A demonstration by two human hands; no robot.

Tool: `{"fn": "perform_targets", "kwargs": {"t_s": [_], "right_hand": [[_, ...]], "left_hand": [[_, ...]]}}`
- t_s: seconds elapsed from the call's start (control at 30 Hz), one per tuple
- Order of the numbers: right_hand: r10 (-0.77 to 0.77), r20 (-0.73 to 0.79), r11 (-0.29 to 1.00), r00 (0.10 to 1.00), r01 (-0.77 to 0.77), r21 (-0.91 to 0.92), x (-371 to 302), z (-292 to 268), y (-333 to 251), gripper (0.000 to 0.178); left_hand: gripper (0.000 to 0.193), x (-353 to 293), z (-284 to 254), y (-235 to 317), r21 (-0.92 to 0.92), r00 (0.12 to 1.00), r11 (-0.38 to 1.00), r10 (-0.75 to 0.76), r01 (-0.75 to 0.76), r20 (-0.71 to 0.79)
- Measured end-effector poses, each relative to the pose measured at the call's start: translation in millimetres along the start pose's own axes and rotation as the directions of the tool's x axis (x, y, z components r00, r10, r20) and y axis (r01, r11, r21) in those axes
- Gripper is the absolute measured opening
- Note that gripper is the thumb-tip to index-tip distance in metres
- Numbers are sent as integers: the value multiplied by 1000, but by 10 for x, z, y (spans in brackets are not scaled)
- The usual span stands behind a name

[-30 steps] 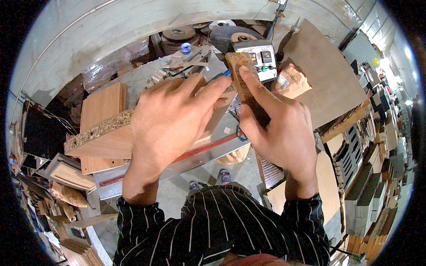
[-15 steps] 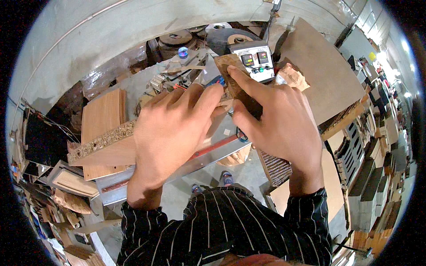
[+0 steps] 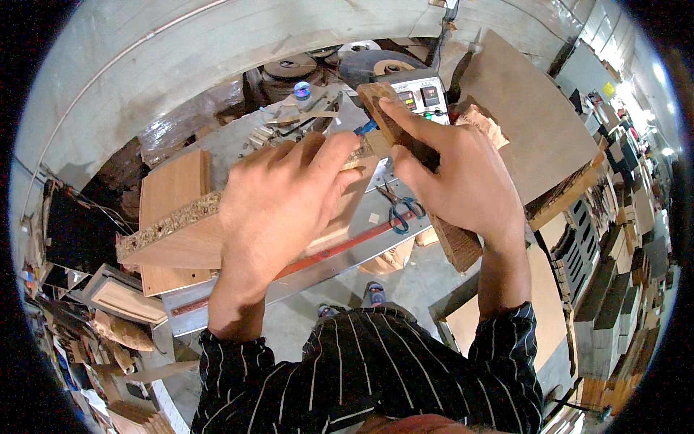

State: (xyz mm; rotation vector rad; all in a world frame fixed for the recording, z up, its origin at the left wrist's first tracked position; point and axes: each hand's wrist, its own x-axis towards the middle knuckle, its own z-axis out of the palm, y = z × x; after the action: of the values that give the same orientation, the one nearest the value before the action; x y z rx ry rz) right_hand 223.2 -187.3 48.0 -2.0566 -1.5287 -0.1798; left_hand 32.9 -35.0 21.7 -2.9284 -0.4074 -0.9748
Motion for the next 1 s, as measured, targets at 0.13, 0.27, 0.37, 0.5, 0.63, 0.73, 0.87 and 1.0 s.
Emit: {"fn": "perform_targets", "kwargs": {"t_s": [0.13, 0.27, 0.37, 0.5, 0.63, 0.73, 0.87, 1.0], "right_hand": [[-25, -1, 1000, 1000, 25, 4, -52, 16, -30, 54], [-42, -7, 999, 999, 42, 14, -111, -1, -122, 55], [-33, 31, 999, 999, 34, -38, -140, -47, -184, 57], [-20, 66, 996, 998, 26, -86, -169, -89, -288, 57], [-34, 35, 993, 999, 38, -113, -192, -37, -320, 56], [-11, 50, 995, 999, 16, -103, -181, -63, -365, 56], [-11, 49, 993, 999, 17, -120, -124, -49, -403, 56], [-25, 10, 994, 1000, 26, -108, -86, 33, -334, 56]], "left_hand": [[38, -18, 48, -35, 16, 997, 998, 54, -53, -51], [36, 6, 0, 6, 2, 998, 999, 37, -37, -44], [34, -5, -20, 27, 7, 999, 999, 38, -38, -32], [32, -25, -6, 58, 12, 997, 999, 42, -41, -61], [32, -44, 6, 72, 29, 995, 998, 52, -50, -83], [33, -56, -7, 57, 14, 996, 998, 62, -61, -68], [34, -62, -31, 61, 30, 998, 999, 37, -35, -58], [38, -58, -10, 40, 18, 1000, 1000, 0, 0, -27]]}}
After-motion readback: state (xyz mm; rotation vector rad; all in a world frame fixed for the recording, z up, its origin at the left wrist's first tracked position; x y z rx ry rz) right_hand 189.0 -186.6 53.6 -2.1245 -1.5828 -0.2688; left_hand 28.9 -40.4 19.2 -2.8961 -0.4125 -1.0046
